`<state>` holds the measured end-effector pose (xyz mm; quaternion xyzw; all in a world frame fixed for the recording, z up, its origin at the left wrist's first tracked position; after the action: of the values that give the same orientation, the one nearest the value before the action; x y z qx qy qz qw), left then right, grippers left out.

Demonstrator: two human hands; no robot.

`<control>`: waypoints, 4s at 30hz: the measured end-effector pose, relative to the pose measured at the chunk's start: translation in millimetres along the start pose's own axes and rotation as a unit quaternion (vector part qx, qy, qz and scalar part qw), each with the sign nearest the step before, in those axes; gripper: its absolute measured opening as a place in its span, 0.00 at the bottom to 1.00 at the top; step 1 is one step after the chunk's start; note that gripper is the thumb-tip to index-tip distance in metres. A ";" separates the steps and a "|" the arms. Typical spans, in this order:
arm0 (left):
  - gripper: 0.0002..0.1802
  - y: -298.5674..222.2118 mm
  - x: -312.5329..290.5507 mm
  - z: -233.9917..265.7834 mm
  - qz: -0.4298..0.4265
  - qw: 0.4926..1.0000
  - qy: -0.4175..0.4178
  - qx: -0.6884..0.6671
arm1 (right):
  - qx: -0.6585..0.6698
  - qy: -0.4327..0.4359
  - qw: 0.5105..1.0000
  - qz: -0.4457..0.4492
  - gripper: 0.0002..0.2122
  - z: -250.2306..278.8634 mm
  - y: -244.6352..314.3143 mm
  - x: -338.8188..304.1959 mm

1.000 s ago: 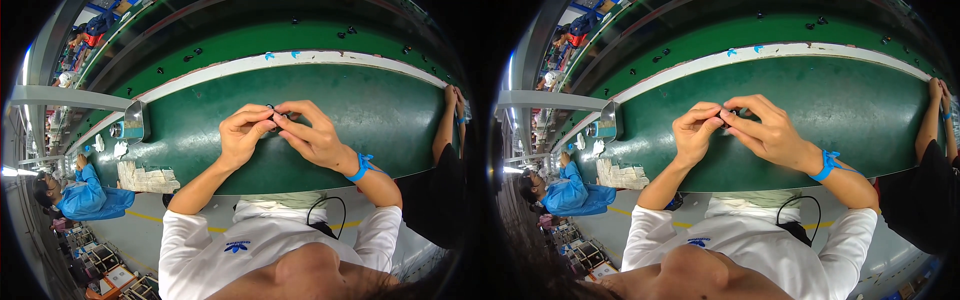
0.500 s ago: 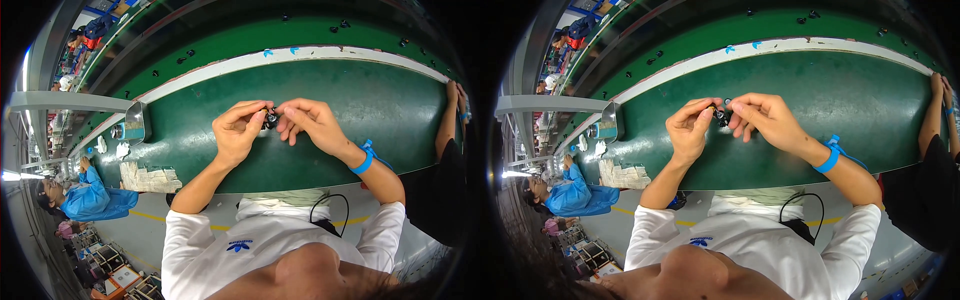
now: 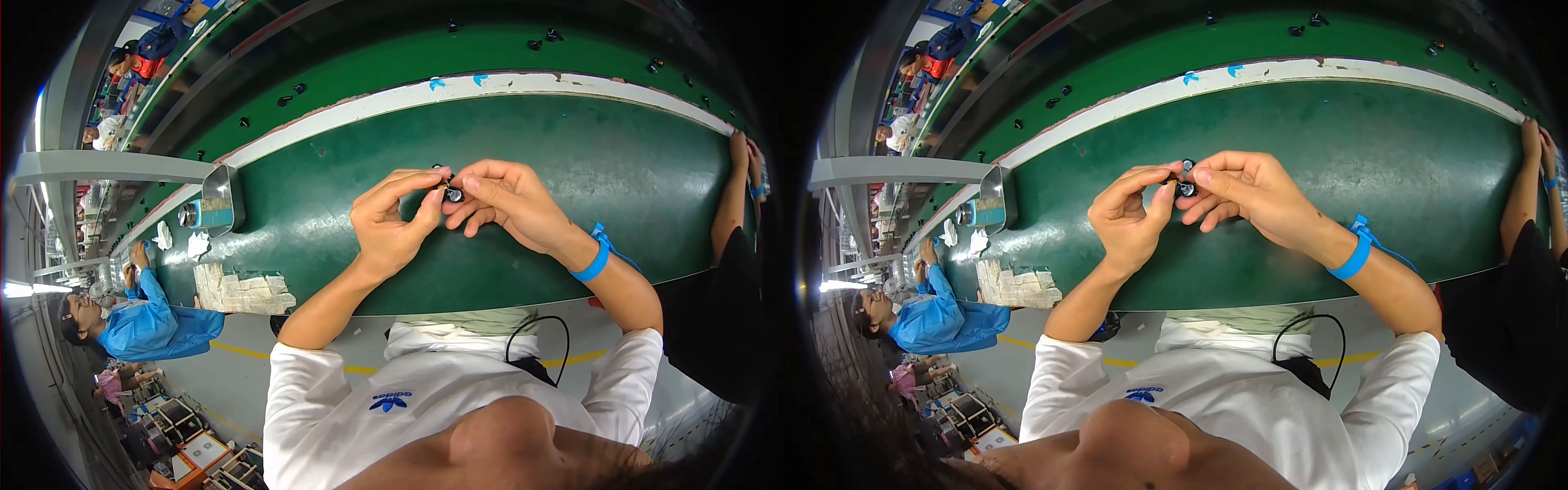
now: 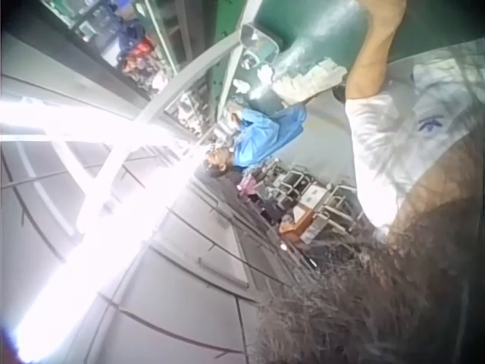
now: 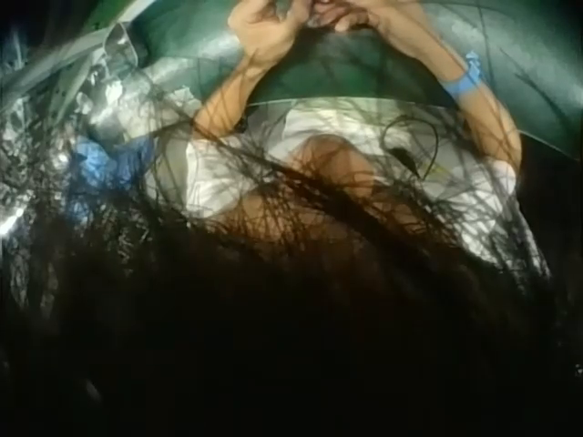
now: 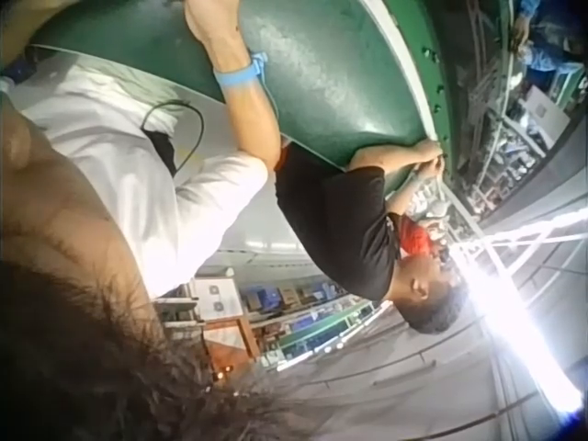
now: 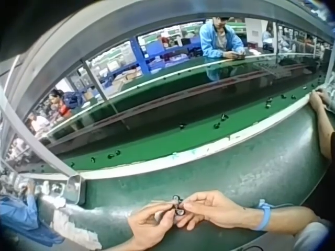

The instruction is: The person assembles small plastic components by hand on an electronics production line.

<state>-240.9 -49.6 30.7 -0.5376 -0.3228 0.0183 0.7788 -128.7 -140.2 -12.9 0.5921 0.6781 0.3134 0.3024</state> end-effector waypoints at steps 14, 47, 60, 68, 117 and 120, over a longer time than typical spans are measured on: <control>0.12 0.4 3.2 4.5 0.009 1.000 0.005 -0.009 | -0.184 -0.035 0.961 0.205 0.07 -9.8 31.9 -2.8; 0.12 1.6 -4.7 -5.6 0.013 0.987 0.045 -0.152 | -0.259 -0.066 0.938 0.222 0.08 -21.4 33.9 -18.2; 0.11 -6.8 -3.8 -3.5 -0.018 0.993 0.052 -0.103 | -0.414 -0.049 0.877 0.240 0.08 -27.6 42.2 -21.3; 0.11 -4.3 -2.7 -5.5 -0.017 0.988 0.066 -0.138 | -0.433 -0.042 0.859 0.270 0.10 -30.1 44.7 -24.5; 0.09 94.5 87.9 140.1 0.160 0.953 -0.011 0.257 | -0.370 -0.072 0.910 0.174 0.07 -6.3 30.8 -9.7; 0.14 96.8 123.5 130.6 0.017 0.869 -0.025 0.493 | -0.380 -0.086 0.900 0.196 0.07 -3.1 38.9 -18.0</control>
<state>-180.7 145.4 36.1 -0.0882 -0.2815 0.2022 0.9339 -105.1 -154.3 20.2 0.5774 0.3488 0.5482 0.4944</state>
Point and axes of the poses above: each hand's wrist, its own x-axis towards the middle knuckle, its own z-axis out of the back of the hand, y = z × x, the point moved 8 cm from there along x, towards the middle knuckle, and after that the axes turned 13 degrees about y, right-handed, at the moved point
